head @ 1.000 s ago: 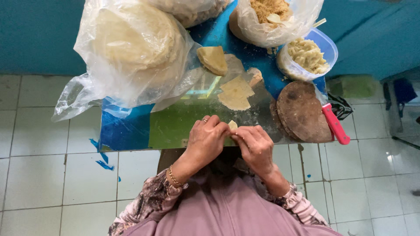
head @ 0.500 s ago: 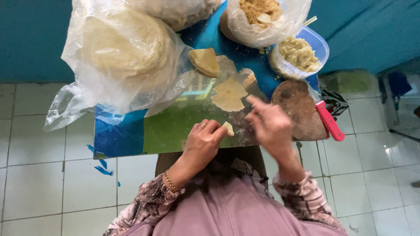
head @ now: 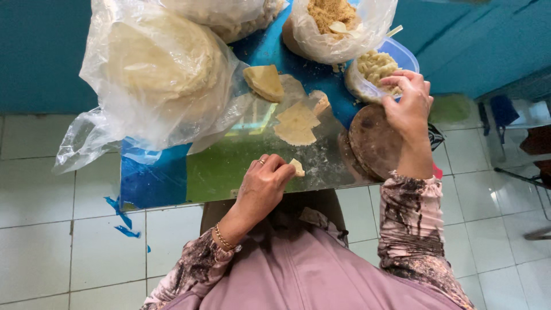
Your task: The person folds small square dough pieces by hand into triangular shapes, pinching the edges closed, and places each folded piece on the table next to a growing row of finished pieces. They occasionally reach into a plastic bag of dough squares and a container of filling while working through the pieces one at a time.
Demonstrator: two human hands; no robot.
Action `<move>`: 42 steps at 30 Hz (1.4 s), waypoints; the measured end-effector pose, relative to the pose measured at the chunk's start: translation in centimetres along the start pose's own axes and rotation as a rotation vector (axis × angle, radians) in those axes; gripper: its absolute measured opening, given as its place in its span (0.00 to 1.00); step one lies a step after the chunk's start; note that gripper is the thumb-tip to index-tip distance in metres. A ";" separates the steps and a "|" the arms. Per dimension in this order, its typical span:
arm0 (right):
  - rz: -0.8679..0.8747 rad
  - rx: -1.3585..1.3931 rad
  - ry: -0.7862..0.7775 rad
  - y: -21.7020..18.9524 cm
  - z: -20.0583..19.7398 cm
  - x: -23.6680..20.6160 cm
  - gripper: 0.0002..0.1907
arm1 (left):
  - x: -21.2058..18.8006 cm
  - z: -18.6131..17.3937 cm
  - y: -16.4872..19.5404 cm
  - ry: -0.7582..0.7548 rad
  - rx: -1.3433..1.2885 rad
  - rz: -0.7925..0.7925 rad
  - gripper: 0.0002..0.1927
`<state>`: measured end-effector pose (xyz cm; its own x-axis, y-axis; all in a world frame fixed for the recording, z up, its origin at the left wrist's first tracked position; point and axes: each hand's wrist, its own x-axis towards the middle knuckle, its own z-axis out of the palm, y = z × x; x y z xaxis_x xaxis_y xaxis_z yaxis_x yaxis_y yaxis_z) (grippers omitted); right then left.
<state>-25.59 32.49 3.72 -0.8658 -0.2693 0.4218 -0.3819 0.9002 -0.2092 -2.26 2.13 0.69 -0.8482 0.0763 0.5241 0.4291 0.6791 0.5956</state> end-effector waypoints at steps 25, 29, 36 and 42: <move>-0.374 0.506 -0.305 -13.0 -2.8 -8.5 0.21 | -0.1 0.0 0.2 0.006 0.034 0.006 0.05; -0.525 0.349 -0.241 -15.6 -2.0 -11.4 0.24 | -0.2 0.1 0.1 0.000 0.043 0.004 0.06; -0.633 0.051 -0.114 -14.6 -2.1 -11.2 0.25 | 0.0 0.4 -0.2 0.022 -0.005 -0.055 0.02; -0.397 0.545 -0.172 -15.3 -1.6 -12.0 0.12 | 0.8 0.5 -0.6 -0.047 -0.013 -0.106 0.01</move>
<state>-8.89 22.52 3.24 -0.6487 -0.6332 0.4221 -0.7492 0.4343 -0.5000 -3.31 2.16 0.48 -0.9027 0.0390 0.4285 0.3397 0.6758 0.6542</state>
